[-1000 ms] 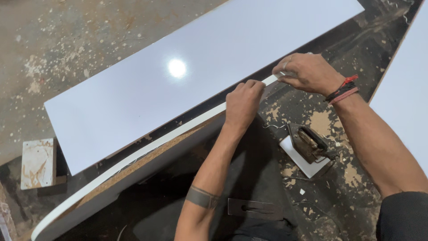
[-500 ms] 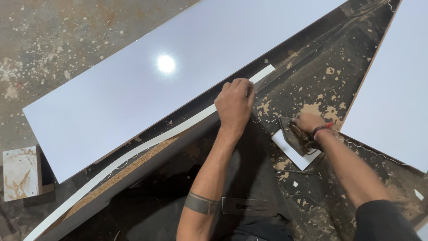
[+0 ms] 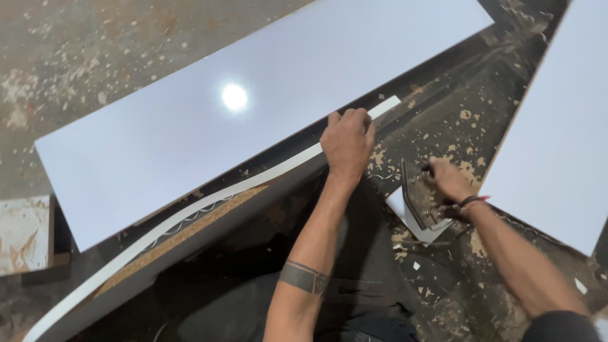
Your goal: The person sits on the floor with a white panel across their lap and applies white edge banding tape to the panel's long edge. They press the tape with a heated edge-banding iron along the edge, press the warmed tape down by hand, and trim the overhanging tape ends with a utility knife, repeating along the edge.
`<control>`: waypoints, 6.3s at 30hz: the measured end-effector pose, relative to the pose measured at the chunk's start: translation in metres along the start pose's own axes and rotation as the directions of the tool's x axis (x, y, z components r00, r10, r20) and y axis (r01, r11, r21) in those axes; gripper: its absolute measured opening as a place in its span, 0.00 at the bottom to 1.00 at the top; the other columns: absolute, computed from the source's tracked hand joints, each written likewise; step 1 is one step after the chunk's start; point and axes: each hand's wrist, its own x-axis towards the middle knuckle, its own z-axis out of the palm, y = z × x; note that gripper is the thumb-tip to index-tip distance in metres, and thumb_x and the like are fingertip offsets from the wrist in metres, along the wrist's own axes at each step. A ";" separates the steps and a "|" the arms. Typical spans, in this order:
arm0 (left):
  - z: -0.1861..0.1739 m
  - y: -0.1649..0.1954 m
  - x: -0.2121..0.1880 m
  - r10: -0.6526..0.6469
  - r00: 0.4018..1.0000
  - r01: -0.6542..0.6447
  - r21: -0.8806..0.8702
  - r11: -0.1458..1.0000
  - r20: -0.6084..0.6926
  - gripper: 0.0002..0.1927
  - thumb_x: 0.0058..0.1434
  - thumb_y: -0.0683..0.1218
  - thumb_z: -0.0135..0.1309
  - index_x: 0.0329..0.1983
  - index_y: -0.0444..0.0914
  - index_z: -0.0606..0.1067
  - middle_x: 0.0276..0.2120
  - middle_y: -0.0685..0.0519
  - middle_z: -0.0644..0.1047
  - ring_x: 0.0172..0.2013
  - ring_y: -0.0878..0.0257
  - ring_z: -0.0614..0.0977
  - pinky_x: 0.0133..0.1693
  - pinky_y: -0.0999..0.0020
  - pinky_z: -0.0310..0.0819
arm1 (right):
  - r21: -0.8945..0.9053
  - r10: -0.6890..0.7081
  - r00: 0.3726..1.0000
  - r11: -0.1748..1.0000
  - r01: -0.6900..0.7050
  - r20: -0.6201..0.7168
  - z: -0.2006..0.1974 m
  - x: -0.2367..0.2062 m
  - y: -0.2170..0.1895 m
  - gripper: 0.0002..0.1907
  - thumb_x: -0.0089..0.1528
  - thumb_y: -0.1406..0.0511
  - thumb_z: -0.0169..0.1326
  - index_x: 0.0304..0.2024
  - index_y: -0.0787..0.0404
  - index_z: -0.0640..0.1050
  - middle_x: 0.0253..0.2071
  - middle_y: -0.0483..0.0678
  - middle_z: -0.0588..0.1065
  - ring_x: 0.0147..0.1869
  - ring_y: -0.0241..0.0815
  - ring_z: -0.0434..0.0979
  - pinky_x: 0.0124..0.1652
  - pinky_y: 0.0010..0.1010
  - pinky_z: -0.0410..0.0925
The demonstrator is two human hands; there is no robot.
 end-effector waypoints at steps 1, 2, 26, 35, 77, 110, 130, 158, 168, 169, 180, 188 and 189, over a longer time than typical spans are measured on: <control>0.001 0.000 0.000 -0.006 1.000 0.006 -0.004 1.000 0.007 0.06 0.55 0.46 0.63 0.29 0.43 0.77 0.30 0.58 0.78 0.37 0.55 0.77 0.34 0.58 0.74 | 0.014 0.001 1.000 1.000 -0.001 -0.007 -0.013 -0.001 0.005 0.33 0.74 0.49 0.30 0.42 0.67 0.79 0.38 0.66 0.77 0.45 0.65 0.78 0.49 0.51 0.67; 0.002 -0.001 -0.001 -0.001 1.000 0.001 -0.011 1.000 -0.001 0.05 0.56 0.47 0.63 0.29 0.44 0.77 0.30 0.58 0.78 0.36 0.56 0.77 0.34 0.58 0.74 | 0.020 -0.007 1.000 1.000 0.007 -0.008 -0.029 -0.001 0.005 0.34 0.75 0.49 0.29 0.40 0.66 0.78 0.32 0.66 0.76 0.40 0.64 0.79 0.47 0.50 0.68; -0.013 -0.011 0.004 -0.093 0.987 0.098 -0.034 0.995 0.130 0.05 0.57 0.48 0.62 0.35 0.45 0.80 0.32 0.58 0.82 0.40 0.53 0.80 0.34 0.54 0.76 | -0.374 -0.469 0.882 0.827 0.420 -0.048 -0.125 0.050 -0.183 0.33 0.78 0.48 0.34 0.42 0.68 0.79 0.29 0.63 0.77 0.37 0.67 0.78 0.43 0.55 0.68; -0.083 -0.057 -0.031 0.001 0.992 -0.009 0.062 0.998 0.123 0.07 0.59 0.49 0.61 0.34 0.43 0.78 0.30 0.57 0.81 0.37 0.52 0.80 0.31 0.52 0.75 | -0.386 -0.551 0.833 0.760 0.522 0.042 -0.081 0.018 -0.234 0.33 0.77 0.48 0.34 0.39 0.67 0.79 0.27 0.62 0.77 0.34 0.66 0.78 0.41 0.54 0.69; -0.236 -0.130 -0.105 0.140 0.988 -0.151 0.413 0.898 0.057 0.14 0.61 0.55 0.64 0.32 0.42 0.77 0.26 0.56 0.75 0.26 0.58 0.77 0.26 0.62 0.70 | -0.574 -0.799 0.599 0.464 0.675 0.059 -0.093 0.061 -0.199 0.18 0.67 0.59 0.46 0.56 0.54 0.80 0.45 0.59 0.78 0.46 0.60 0.79 0.45 0.48 0.70; -0.345 -0.201 -0.156 0.028 0.985 -0.115 0.518 0.848 0.172 0.17 0.62 0.59 0.60 0.28 0.42 0.78 0.30 0.51 0.76 0.28 0.54 0.81 0.27 0.57 0.73 | -0.167 -0.688 0.611 0.600 0.783 0.392 0.072 -0.127 -0.422 0.29 0.72 0.49 0.42 0.47 0.72 0.74 0.34 0.67 0.78 0.39 0.68 0.79 0.42 0.54 0.69; -0.375 -0.218 -0.183 0.215 0.973 -0.222 0.603 0.766 0.086 0.12 0.64 0.53 0.62 0.39 0.43 0.74 0.37 0.57 0.75 0.43 0.60 0.75 0.45 0.61 0.66 | -0.147 -0.756 0.487 0.474 0.868 0.438 0.117 -0.152 -0.467 0.29 0.74 0.49 0.44 0.44 0.73 0.72 0.31 0.69 0.77 0.37 0.70 0.78 0.41 0.54 0.69; -0.380 -0.201 -0.179 0.059 0.995 -0.089 0.443 0.892 0.082 0.10 0.63 0.52 0.62 0.43 0.45 0.80 0.35 0.58 0.77 0.41 0.56 0.76 0.40 0.58 0.66 | -0.053 -0.727 0.456 0.504 0.862 0.514 0.093 -0.146 -0.441 0.26 0.72 0.52 0.43 0.51 0.72 0.67 0.31 0.65 0.77 0.37 0.62 0.80 0.38 0.48 0.71; -0.373 -0.194 -0.177 0.030 0.994 -0.076 0.493 0.867 0.101 0.11 0.62 0.52 0.63 0.44 0.43 0.80 0.36 0.58 0.79 0.40 0.56 0.76 0.42 0.59 0.69 | -0.219 -0.386 0.864 0.858 0.465 0.323 -0.036 -0.030 -0.291 0.24 0.73 0.53 0.42 0.58 0.68 0.70 0.35 0.60 0.76 0.35 0.51 0.77 0.35 0.43 0.71; -0.371 -0.193 -0.176 0.027 0.994 -0.076 0.488 0.870 0.107 0.11 0.62 0.51 0.63 0.44 0.43 0.80 0.37 0.58 0.79 0.40 0.56 0.76 0.42 0.59 0.70 | -0.191 -0.366 0.887 0.884 0.426 0.281 -0.051 -0.015 -0.272 0.24 0.74 0.53 0.43 0.57 0.69 0.70 0.33 0.59 0.75 0.33 0.50 0.75 0.35 0.43 0.70; -0.363 -0.188 -0.173 -0.008 0.992 -0.061 0.526 0.848 0.128 0.10 0.64 0.51 0.63 0.45 0.43 0.81 0.40 0.58 0.81 0.43 0.57 0.78 0.43 0.60 0.69 | -0.069 -0.352 0.933 0.932 0.357 0.069 -0.114 0.057 -0.179 0.21 0.77 0.55 0.44 0.54 0.70 0.72 0.34 0.52 0.72 0.30 0.40 0.70 0.29 0.35 0.66; -0.366 -0.191 -0.173 0.006 0.992 -0.069 0.499 0.864 0.126 0.10 0.63 0.50 0.62 0.44 0.42 0.81 0.39 0.58 0.80 0.42 0.56 0.77 0.43 0.59 0.69 | -0.128 -0.353 0.888 0.906 0.403 0.295 -0.055 -0.013 -0.275 0.25 0.72 0.52 0.43 0.55 0.67 0.70 0.33 0.52 0.73 0.33 0.46 0.73 0.33 0.41 0.69; -0.367 -0.191 -0.173 0.010 0.992 -0.073 0.502 0.862 0.128 0.10 0.63 0.50 0.62 0.44 0.42 0.81 0.38 0.58 0.80 0.41 0.56 0.76 0.42 0.59 0.68 | -0.137 -0.469 0.819 0.835 0.533 0.332 -0.041 -0.023 -0.294 0.25 0.73 0.51 0.43 0.53 0.68 0.71 0.34 0.54 0.74 0.36 0.47 0.75 0.36 0.40 0.69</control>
